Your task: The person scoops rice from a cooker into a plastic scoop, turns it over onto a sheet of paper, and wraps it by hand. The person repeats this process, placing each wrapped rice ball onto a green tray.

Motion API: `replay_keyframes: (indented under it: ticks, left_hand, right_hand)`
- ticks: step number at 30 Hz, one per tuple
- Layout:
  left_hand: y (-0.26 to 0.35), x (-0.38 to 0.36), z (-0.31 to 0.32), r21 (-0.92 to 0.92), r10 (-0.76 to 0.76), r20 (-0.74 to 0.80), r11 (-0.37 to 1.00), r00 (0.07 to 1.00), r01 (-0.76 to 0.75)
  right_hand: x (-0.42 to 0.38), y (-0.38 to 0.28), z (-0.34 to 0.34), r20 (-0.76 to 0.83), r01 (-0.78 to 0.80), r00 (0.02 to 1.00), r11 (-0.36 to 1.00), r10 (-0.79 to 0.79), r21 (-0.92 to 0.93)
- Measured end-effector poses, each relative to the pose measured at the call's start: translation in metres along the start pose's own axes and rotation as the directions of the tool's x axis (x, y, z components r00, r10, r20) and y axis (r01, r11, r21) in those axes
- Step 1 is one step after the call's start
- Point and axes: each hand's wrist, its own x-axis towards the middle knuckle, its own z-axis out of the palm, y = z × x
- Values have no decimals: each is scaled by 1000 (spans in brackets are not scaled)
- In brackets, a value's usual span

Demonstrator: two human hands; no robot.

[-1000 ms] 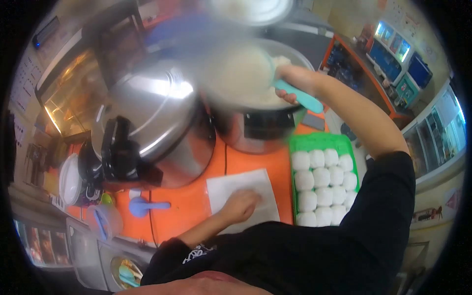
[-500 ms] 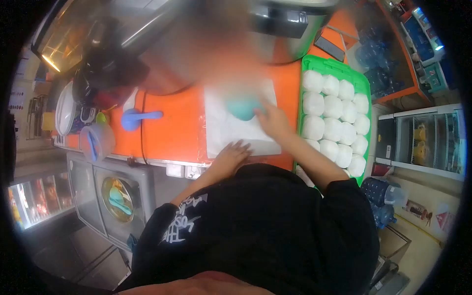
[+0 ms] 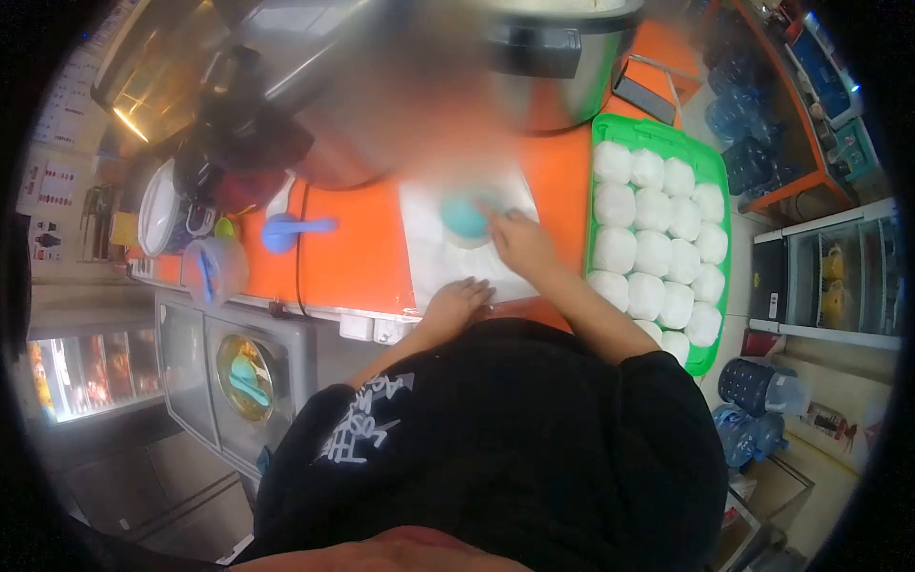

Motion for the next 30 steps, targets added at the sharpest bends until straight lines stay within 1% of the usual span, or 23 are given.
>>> replay_keyframes:
  ticks: [1, 2, 3, 4, 6, 7, 8, 9, 10, 11, 12, 13, 14, 15, 16, 18, 19, 20, 22, 23, 25, 29, 30]
  left_hand:
    - [-1, -1, -4, 9, 3, 3, 1000, 1000, -3]
    - [-2, -4, -9, 73, -73, 29, 995, 997, 70]
    - [-4, -6, -12, 136, -150, 50, 981, 987, 142]
    - [-6, -8, -12, 139, -148, 50, 980, 988, 140]
    - [-14, -14, -8, 188, -101, 37, 978, 994, 92]
    - [-16, -15, -9, 191, -103, 38, 977, 994, 94]
    - [-19, -15, -10, 159, -53, -12, 986, 999, 54]
    - [-22, -14, -11, 129, -3, -64, 992, 998, 11]
    - [-21, -9, -18, 127, -4, -64, 992, 998, 12]
    - [-13, -3, -31, 66, -74, -49, 995, 996, 77]
    - [-7, 1, -41, 4, -142, -24, 990, 990, 143]
    - [-5, 4, -45, -3, -144, -14, 990, 989, 144]
    - [-4, 7, -48, 2, -186, -79, 982, 979, 187]
    - [-4, 9, -51, 4, -226, -141, 973, 964, 229]
    - [-4, 10, -52, -3, -228, -130, 973, 965, 229]
    - [-4, 10, -55, -4, -237, -120, 971, 964, 238]
    - [-3, 10, -57, -27, -250, -102, 968, 963, 249]
    - [0, 10, -59, -31, -258, -93, 966, 962, 256]
    - [3, 10, -62, -78, -246, -129, 968, 961, 237]
    - [3, 10, -61, -76, -246, -125, 968, 961, 237]
    - [4, 13, -57, -81, -255, -68, 965, 965, 249]
    - [1, 18, -53, -79, -290, -38, 955, 956, 287]
    - [-1, 17, -54, -64, -287, -61, 957, 956, 283]
  right_hand:
    - [7, 12, -1, -123, -17, 992, 1000, 19, 14]
    - [15, 25, -5, -246, -33, 968, 999, 39, 27]
    - [24, 39, -12, -194, -169, 969, 984, 155, -61]
    - [31, 53, -21, -148, -296, 950, 942, 274, -156]
    - [36, 81, -34, -109, -336, 940, 935, 324, -117]
    - [34, 82, -38, -109, -334, 940, 936, 322, -114]
    - [31, 83, -41, -210, -275, 953, 910, 216, -310]
    - [28, 82, -44, -287, -228, 954, 836, 90, -498]
    - [26, 70, -45, -268, -139, 963, 872, 10, -470]
    - [20, 54, -41, -246, -49, 967, 898, -68, -437]
    - [7, 44, -35, -28, 79, 996, 960, -90, -268]
    - [-8, 32, -28, 179, 162, 973, 985, -149, -65]
    - [-20, 3, -38, 367, 224, 911, 973, -186, -63]
    - [-30, -7, -32, 384, 295, 890, 953, -245, -75]
    - [-33, -7, -26, 390, 285, 890, 956, -237, -71]
    - [-37, 0, -8, 542, 212, 833, 969, -111, -129]
    - [-40, 0, -3, 364, 186, 919, 981, -154, -55]
    - [-40, 2, 0, 372, 182, 916, 982, -152, -46]
    - [-38, 2, 2, 365, 63, 929, 998, -58, -1]
    - [-38, 4, 6, 365, 60, 929, 998, -57, 2]
    - [-38, 6, 10, 307, 84, 948, 996, -83, 11]
    - [-35, -5, 1, 344, 63, 937, 998, -55, -11]
    - [-35, -4, 1, 331, 35, 943, 999, -32, -4]
